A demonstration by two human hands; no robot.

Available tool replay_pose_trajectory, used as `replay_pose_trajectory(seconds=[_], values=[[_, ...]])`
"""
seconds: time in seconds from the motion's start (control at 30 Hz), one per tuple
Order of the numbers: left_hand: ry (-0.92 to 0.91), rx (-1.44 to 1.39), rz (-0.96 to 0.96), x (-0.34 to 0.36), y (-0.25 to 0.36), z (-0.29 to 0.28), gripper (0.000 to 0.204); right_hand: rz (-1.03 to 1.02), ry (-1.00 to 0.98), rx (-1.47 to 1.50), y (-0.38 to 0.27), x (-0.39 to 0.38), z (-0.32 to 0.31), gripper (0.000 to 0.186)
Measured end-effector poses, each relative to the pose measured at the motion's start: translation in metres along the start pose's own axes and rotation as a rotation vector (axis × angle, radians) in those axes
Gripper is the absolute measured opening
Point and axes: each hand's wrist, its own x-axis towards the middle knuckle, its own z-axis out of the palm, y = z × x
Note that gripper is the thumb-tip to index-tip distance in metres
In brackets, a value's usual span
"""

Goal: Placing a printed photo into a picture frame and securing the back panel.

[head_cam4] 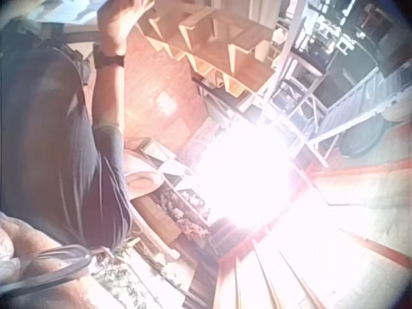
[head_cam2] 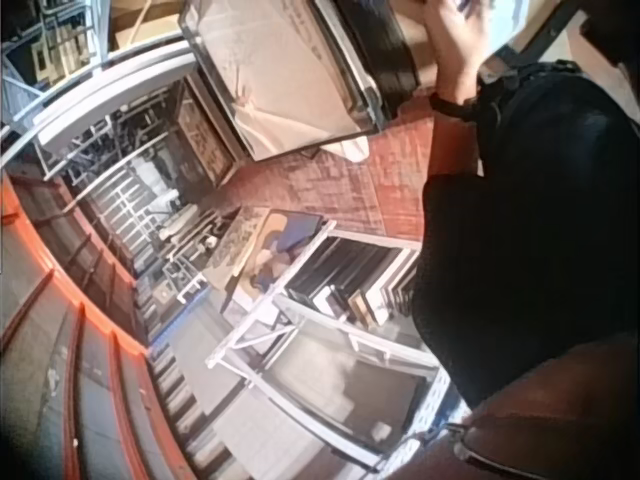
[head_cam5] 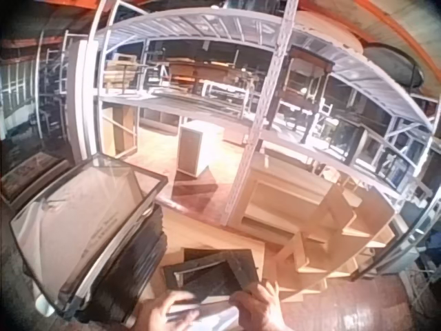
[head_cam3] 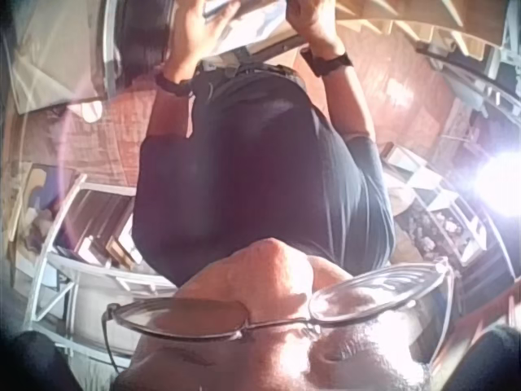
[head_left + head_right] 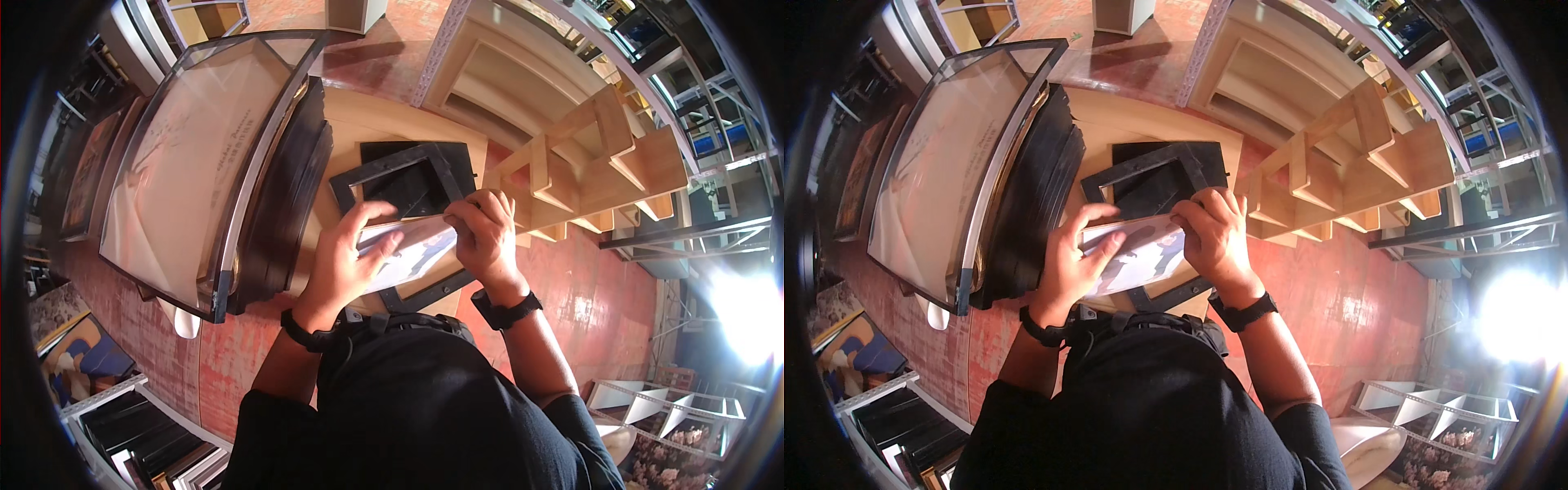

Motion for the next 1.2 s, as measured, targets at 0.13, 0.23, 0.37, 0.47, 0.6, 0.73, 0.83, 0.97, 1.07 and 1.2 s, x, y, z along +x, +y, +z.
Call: replay_pose_trajectory(seconds=[0.13, 0.23, 0.37, 0.47, 0.6, 0.73, 0.83, 0.97, 1.07, 1.2], values=[[-0.029, -0.061, -0.080, 0.006, 0.006, 0.002, 0.013, 0.013, -0.001, -0.020, 0.000, -0.001, -0.003, 0.016], [-0.027, -0.046, -0.038, 0.005, 0.004, 0.000, 0.013, 0.026, -0.025, 0.004, -0.005, -0.001, -0.009, 0.019], [0.003, -0.028, 0.013, 0.007, 0.013, -0.005, 0.013, 0.043, -0.023, 0.069, -0.016, -0.001, -0.031, 0.026], [0.017, -0.037, 0.047, 0.011, 0.025, -0.012, 0.013, 0.200, 0.033, 0.298, -0.022, -0.001, -0.057, 0.036], [0.039, -0.091, 0.124, 0.023, 0.048, -0.023, 0.010, 0.262, 0.118, 0.328, -0.033, 0.001, -0.093, 0.032], [0.031, -0.073, 0.192, 0.026, 0.058, -0.027, 0.010, 0.244, 0.160, 0.468, -0.043, 0.001, -0.108, 0.034], [0.038, -0.057, 0.244, 0.029, 0.064, -0.025, 0.011, 0.242, 0.151, 0.607, -0.047, -0.002, -0.114, 0.032], [0.030, -0.102, 0.299, 0.032, 0.074, -0.025, 0.010, 0.324, 0.152, 0.926, -0.063, 0.005, -0.116, 0.034], [0.022, -0.116, 0.302, 0.031, 0.080, -0.028, 0.012, 0.284, 0.096, 0.996, -0.063, 0.006, -0.117, 0.034], [0.036, -0.110, 0.363, 0.034, 0.085, -0.033, 0.015, 0.316, 0.054, 1.028, -0.078, 0.011, -0.124, 0.030]])
